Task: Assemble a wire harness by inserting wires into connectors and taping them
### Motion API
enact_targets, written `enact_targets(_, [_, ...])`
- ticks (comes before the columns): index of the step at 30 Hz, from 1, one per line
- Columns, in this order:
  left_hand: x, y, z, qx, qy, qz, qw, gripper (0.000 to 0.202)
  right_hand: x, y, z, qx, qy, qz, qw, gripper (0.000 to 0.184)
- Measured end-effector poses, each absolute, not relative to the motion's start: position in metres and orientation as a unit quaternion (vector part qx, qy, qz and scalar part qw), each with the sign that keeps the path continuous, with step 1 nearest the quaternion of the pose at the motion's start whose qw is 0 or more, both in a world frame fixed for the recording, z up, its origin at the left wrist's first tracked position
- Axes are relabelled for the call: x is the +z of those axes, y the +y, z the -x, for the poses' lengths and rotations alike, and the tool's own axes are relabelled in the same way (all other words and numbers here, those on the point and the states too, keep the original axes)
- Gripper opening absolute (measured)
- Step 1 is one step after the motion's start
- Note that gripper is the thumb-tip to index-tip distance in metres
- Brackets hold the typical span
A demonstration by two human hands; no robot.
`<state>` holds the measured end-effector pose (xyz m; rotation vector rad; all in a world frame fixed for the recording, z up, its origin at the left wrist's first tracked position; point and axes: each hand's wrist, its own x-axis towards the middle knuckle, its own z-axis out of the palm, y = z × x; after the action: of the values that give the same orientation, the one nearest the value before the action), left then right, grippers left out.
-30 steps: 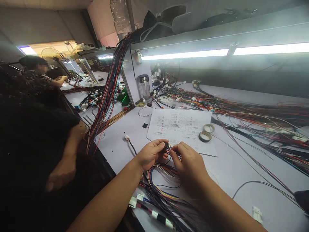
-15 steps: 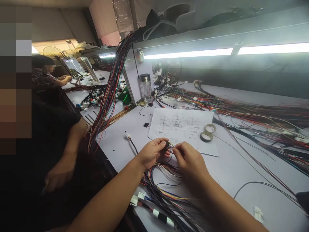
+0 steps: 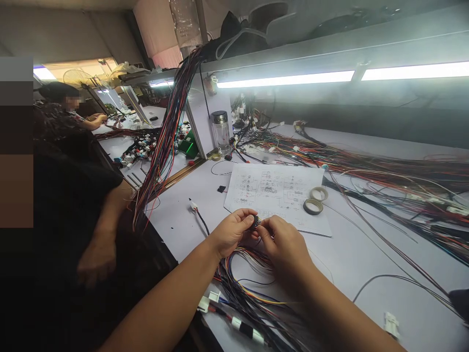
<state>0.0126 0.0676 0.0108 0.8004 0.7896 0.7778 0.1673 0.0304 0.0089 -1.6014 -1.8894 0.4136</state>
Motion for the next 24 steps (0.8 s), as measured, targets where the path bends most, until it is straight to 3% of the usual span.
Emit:
enact_targets(4, [0.006,0.069,-0.012,0.352,0.368,-0.374,0.775,0.031,0.008,0.032,-0.166,0.198,-0.700,0.602,0.327,0.013])
enact_targets(7, [0.004,0.073,-0.009,0.363,0.360,-0.351,0.785,0.028,0.008,0.035,-0.169,0.315,-0.657,0.551,0.407,0.017])
enact_targets(10, [0.006,0.080,-0.003,0.393,0.358,-0.250,0.809,0.031,0.008,0.041,-0.185,0.477,-0.480,0.471,0.566,0.036])
enact_targets(14, [0.009,0.085,0.007,0.431,0.313,-0.112,0.839,0.064,0.007,0.054,-0.223,0.639,-0.151,0.329,0.679,0.049])
enact_targets(18, [0.008,0.083,0.010,0.455,0.286,-0.090,0.839,0.079,0.009,0.059,-0.249,0.625,-0.028,0.287,0.726,0.052])
enact_targets(24, [0.009,0.079,0.011,0.474,0.279,-0.108,0.828,0.073,0.002,0.056,-0.252,0.624,-0.031,0.281,0.729,0.055])
